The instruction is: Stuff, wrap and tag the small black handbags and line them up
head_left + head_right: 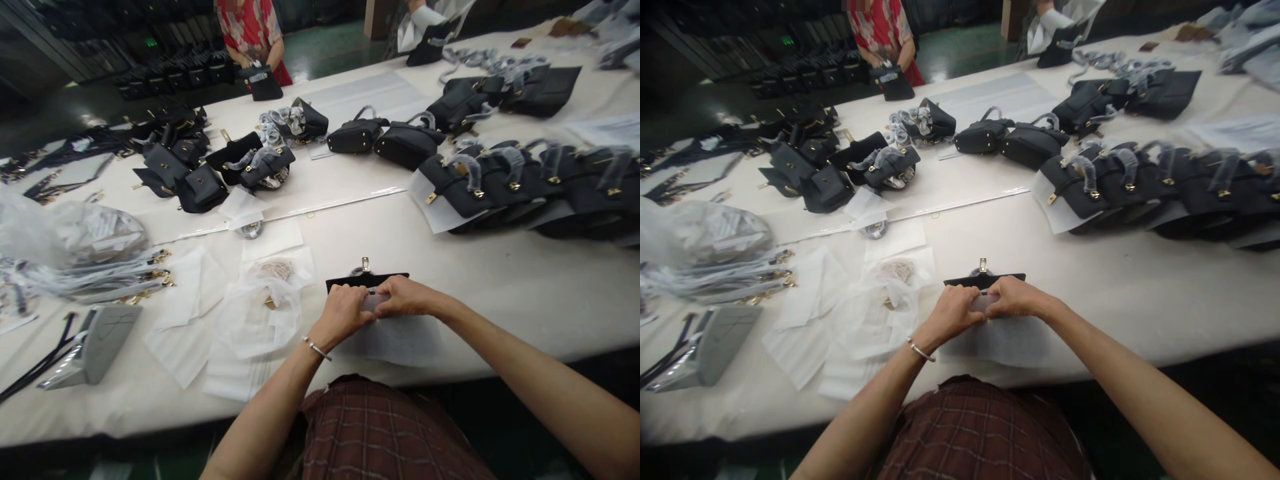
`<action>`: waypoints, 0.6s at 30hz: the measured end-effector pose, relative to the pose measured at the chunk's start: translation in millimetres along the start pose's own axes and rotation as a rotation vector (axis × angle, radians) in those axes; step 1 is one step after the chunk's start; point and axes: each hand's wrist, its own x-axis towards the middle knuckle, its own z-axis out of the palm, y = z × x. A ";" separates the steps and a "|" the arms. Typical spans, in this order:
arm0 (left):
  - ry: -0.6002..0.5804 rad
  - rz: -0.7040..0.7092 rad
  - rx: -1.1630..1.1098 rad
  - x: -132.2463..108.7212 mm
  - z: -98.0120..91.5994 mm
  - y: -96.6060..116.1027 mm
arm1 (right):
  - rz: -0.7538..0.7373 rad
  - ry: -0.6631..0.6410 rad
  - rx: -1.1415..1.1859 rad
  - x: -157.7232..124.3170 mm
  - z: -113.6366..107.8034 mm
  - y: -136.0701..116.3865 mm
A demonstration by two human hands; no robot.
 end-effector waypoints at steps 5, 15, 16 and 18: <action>-0.168 -0.063 -0.125 16.2 0.3 -12.5 | 0.022 -0.009 0.015 11.3 0.0 7.7; -0.132 -0.046 -0.115 16.5 1.1 -12.3 | -0.061 -0.039 -0.039 1.5 -6.2 0.7; -0.057 -0.024 -0.079 11.8 -0.1 -8.3 | -0.051 -0.039 -0.056 1.7 -6.6 -0.5; 0.131 0.049 0.002 -3.6 -0.1 4.2 | -0.045 -0.044 -0.075 3.3 -6.5 -2.7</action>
